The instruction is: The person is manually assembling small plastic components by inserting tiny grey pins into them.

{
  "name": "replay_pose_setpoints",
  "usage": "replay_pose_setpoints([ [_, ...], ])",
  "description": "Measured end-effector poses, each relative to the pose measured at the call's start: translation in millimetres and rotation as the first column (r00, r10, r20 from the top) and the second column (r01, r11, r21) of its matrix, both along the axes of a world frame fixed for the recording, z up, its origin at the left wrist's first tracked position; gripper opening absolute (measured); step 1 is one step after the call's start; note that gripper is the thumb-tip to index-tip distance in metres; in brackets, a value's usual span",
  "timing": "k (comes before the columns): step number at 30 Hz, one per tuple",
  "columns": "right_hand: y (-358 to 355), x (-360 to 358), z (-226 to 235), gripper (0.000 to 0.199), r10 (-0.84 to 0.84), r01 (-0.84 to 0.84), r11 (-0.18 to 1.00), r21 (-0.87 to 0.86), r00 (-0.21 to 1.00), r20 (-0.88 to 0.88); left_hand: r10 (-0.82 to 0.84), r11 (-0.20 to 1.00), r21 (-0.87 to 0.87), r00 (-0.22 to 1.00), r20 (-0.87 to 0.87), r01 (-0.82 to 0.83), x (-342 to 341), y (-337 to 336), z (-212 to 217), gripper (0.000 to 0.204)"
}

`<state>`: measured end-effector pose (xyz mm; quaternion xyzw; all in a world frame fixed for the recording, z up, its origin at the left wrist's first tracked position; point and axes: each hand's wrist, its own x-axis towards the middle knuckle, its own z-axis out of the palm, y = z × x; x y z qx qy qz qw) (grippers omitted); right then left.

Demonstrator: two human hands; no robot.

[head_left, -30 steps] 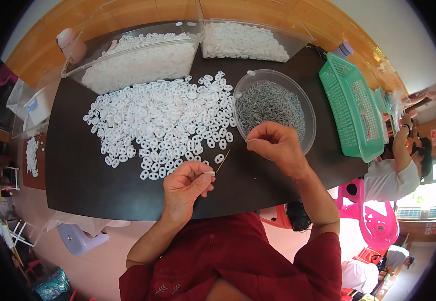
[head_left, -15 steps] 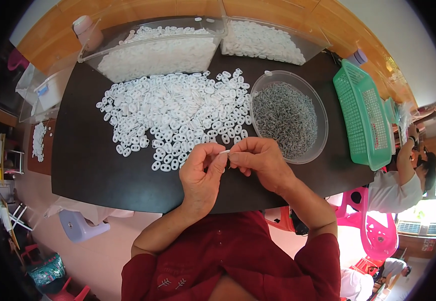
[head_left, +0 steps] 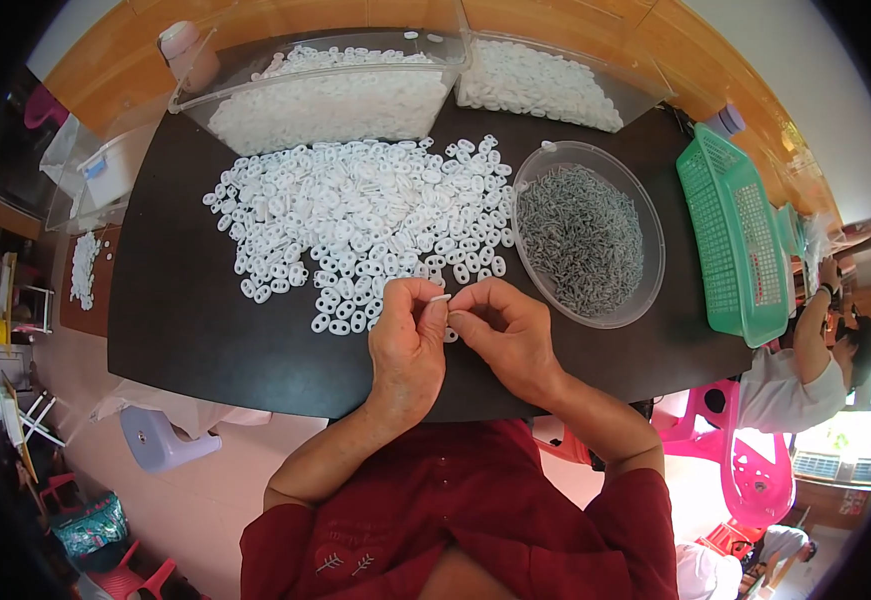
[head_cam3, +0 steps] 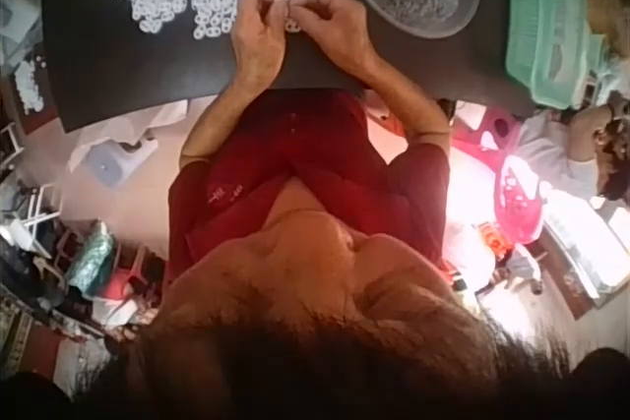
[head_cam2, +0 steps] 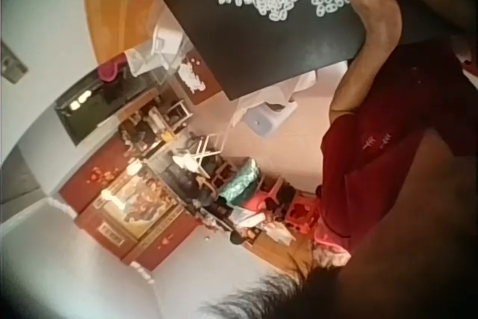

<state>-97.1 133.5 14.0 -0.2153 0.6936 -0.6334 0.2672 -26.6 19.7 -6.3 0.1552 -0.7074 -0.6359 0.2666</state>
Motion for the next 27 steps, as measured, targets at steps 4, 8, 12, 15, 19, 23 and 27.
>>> replay_pose_setpoints([
  [4,-1.4,1.5,-7.3,0.013,0.01,-0.011,1.0,-0.004,0.989,-0.146,-0.01,0.996,0.094,0.999,0.037,0.007,2.2,-1.6,2.1,0.009],
  [8,-5.5,4.2,-0.6,0.018,-0.005,0.009,1.0,0.03,0.99,-0.144,-0.003,0.991,0.131,1.0,0.019,0.0,2.3,-5.1,3.6,0.008],
  [12,-4.8,-4.7,-0.2,0.025,0.035,0.018,0.99,0.137,0.927,-0.374,0.039,0.994,0.105,0.999,0.009,-0.04,2.8,-12.2,4.8,0.007],
  [15,-3.7,-17.3,-10.8,0.028,0.052,0.089,0.981,0.169,0.728,-0.684,0.063,0.991,0.116,0.998,-0.029,-0.059,6.1,-16.5,7.1,0.008],
  [19,-9.1,-25.7,-13.7,0.031,0.086,0.102,0.982,0.157,0.499,-0.862,0.066,0.988,0.145,0.996,-0.063,-0.057,11.0,-19.9,0.5,0.008],
  [23,-9.8,-27.9,-17.2,0.028,0.124,0.113,0.975,0.192,0.442,-0.889,0.044,0.988,0.153,0.998,-0.054,-0.035,12.6,-20.3,-0.2,0.008],
  [27,-3.9,-25.2,-1.9,0.02,0.055,0.121,0.984,0.13,0.488,-0.871,0.029,0.983,0.185,0.998,-0.052,-0.019,14.2,-20.1,-1.6,0.008],
])
